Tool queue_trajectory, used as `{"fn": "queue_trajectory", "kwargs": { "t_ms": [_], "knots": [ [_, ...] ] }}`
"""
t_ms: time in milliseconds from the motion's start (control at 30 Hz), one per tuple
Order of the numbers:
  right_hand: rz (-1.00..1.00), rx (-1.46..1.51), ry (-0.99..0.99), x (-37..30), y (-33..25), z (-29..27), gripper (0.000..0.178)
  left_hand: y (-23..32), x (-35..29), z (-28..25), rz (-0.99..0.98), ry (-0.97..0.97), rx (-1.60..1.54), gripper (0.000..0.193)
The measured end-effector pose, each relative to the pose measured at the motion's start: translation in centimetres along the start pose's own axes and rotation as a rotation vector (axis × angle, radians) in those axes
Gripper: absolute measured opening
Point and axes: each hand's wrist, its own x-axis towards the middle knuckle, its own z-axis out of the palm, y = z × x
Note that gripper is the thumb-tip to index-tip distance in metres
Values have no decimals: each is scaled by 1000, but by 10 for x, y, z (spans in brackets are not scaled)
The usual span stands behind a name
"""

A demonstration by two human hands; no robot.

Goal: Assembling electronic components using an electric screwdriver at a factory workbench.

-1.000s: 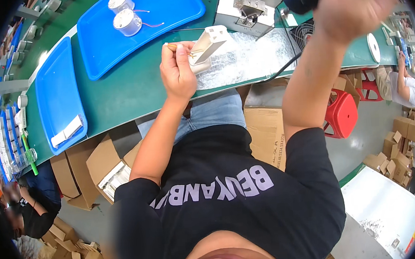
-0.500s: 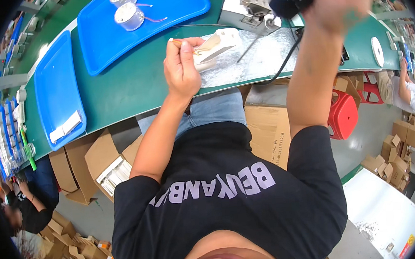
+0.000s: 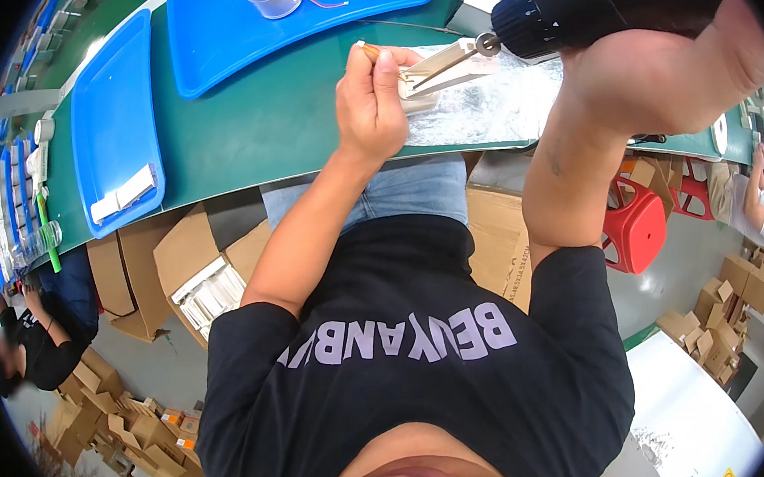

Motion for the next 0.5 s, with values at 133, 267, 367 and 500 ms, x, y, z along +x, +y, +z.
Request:
{"fn": "queue_trajectory", "kwargs": {
  "t_ms": [133, 267, 367, 500],
  "knots": [
    [4, 49, 0, -3, 1, -4, 54, 0, 0, 0, 9, -3, -9, 18],
    [6, 92, -2, -6, 6, 4, 54, 1, 0, 2, 5, 10, -1, 18],
    [9, 131, -5, -11, 10, 15, 55, -2, 1, 1, 104, 5, 104, 23],
    [12, 181, -4, -17, 9, 19, 55, -1, 0, 1, 116, 9, 109, 24]
  ]
}}
